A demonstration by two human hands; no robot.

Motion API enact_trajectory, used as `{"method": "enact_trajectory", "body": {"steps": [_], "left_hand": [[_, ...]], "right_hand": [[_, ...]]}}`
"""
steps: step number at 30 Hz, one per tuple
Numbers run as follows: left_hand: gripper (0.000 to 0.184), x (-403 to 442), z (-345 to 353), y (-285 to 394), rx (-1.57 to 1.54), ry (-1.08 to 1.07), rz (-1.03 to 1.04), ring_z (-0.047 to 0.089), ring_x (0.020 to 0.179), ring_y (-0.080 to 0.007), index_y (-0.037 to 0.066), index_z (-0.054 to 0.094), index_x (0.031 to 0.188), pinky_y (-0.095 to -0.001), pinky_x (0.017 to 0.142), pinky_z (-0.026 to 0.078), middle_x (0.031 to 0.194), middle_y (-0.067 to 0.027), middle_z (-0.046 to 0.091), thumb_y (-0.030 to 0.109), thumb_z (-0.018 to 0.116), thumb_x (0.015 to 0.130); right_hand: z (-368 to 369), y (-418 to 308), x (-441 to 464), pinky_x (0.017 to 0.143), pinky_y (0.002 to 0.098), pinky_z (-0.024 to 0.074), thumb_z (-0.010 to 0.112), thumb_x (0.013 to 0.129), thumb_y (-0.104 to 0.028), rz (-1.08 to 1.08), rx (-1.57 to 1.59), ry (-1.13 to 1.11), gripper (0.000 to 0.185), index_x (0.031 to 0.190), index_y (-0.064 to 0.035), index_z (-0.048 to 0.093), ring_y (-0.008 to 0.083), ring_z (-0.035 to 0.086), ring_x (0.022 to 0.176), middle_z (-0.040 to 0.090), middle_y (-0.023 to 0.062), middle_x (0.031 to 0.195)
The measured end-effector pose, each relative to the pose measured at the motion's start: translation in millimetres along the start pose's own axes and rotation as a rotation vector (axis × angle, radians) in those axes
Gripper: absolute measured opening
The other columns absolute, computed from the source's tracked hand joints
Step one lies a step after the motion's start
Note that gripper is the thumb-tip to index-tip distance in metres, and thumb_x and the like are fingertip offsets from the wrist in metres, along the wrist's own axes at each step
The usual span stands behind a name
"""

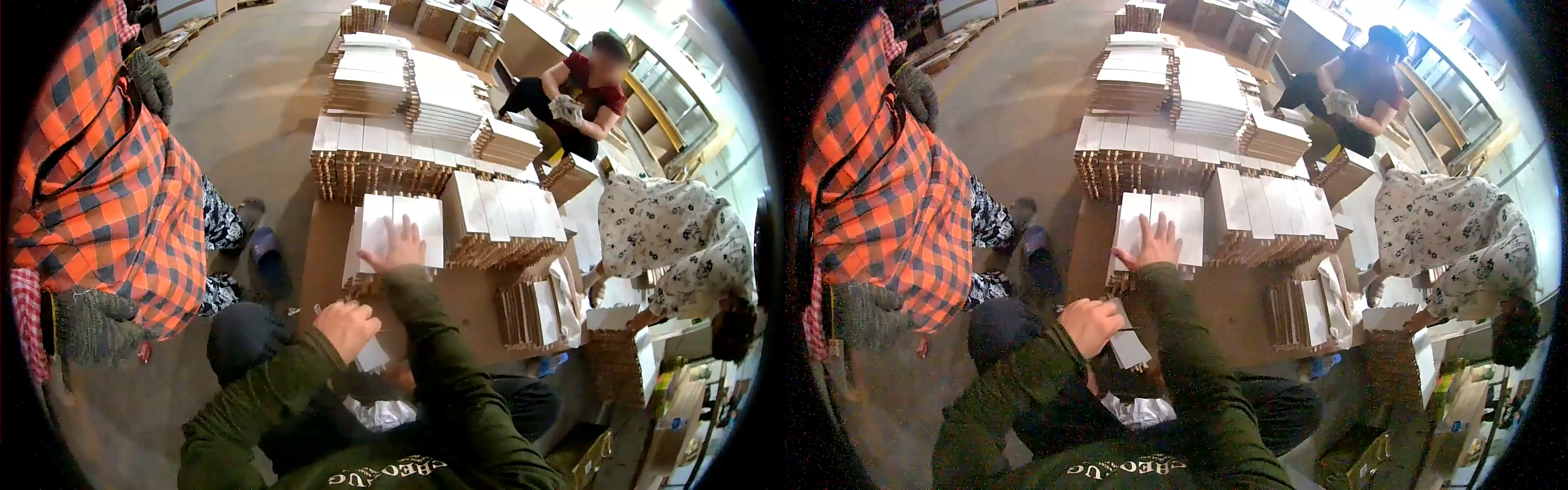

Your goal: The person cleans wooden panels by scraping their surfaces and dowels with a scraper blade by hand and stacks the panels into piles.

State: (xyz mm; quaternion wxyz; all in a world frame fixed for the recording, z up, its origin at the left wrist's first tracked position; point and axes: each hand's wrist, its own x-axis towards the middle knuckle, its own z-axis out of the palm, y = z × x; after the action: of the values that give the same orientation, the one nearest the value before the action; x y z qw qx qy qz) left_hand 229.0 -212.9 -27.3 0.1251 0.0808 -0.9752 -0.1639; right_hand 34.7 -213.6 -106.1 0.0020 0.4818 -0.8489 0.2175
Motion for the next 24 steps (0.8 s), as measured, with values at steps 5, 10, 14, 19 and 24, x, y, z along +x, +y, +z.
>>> {"method": "enact_trajectory", "body": {"steps": [5, 10, 14, 19, 24], "left_hand": [[0.005, -18.8, -9.8, -4.2, -0.024, 0.062, -0.028, 0.057, 0.072, -0.0242, 0.010, 0.054, 0.067, -0.0355, 0.061, 0.044, 0.069, -0.0064, 0.049, 0.012, 0.053, 0.071], [0.004, -28.6, -20.3, -6.5, -0.065, 0.051, 0.001, 0.056, 0.070, -0.0236, 0.010, 0.054, 0.068, -0.0354, 0.062, 0.044, 0.070, -0.0062, 0.050, 0.011, 0.053, 0.072], [0.004, -30.9, -19.5, -9.1, -0.077, 0.047, -0.047, 0.056, 0.071, -0.0234, 0.010, 0.053, 0.068, -0.0364, 0.064, 0.044, 0.071, -0.0066, 0.049, 0.012, 0.053, 0.072], [0.007, -27.6, -17.4, -9.1, -0.051, -0.010, -0.012, 0.058, 0.071, -0.0227, 0.009, 0.057, 0.070, -0.0348, 0.066, 0.046, 0.073, -0.0066, 0.054, 0.014, 0.054, 0.073], [0.003, -27.7, -20.2, -6.3, -0.073, -0.034, -0.030, 0.056, 0.073, -0.0241, 0.010, 0.055, 0.071, -0.0373, 0.066, 0.044, 0.071, -0.0067, 0.049, 0.012, 0.053, 0.072]], "right_hand": [[24.5, -7.5, -2.6, 0.101, 0.0626, 0.0103, 0.052, 0.068, -0.070, 0.056, -0.287, -0.128, 0.091, 0.139, -0.0207, 0.024, 0.0400, 0.009, 0.132, 0.013, 0.0178, 0.145], [5.0, 16.1, -1.0, 0.101, 0.0552, 0.0211, 0.059, 0.072, -0.056, 0.047, -0.100, -0.008, 0.074, 0.131, -0.0178, 0.038, 0.0364, 0.026, 0.128, 0.027, 0.0180, 0.139], [28.4, 99.7, -7.2, 0.091, 0.0493, 0.0372, 0.066, 0.076, -0.030, 0.207, 0.241, 0.447, 0.058, 0.126, -0.0089, 0.044, 0.0330, 0.048, 0.109, 0.049, 0.0175, 0.122], [45.1, 140.3, -29.4, 0.080, 0.0447, 0.0443, 0.061, 0.082, -0.026, 0.798, 1.102, 0.335, 0.056, 0.128, -0.0055, 0.038, 0.0276, 0.051, 0.101, 0.053, 0.0118, 0.116], [89.3, 159.6, -63.9, 0.079, 0.0392, 0.0453, 0.056, 0.085, -0.030, 1.047, 1.671, 0.304, 0.053, 0.127, -0.0022, 0.039, 0.0238, 0.051, 0.100, 0.053, 0.0106, 0.114]]}}
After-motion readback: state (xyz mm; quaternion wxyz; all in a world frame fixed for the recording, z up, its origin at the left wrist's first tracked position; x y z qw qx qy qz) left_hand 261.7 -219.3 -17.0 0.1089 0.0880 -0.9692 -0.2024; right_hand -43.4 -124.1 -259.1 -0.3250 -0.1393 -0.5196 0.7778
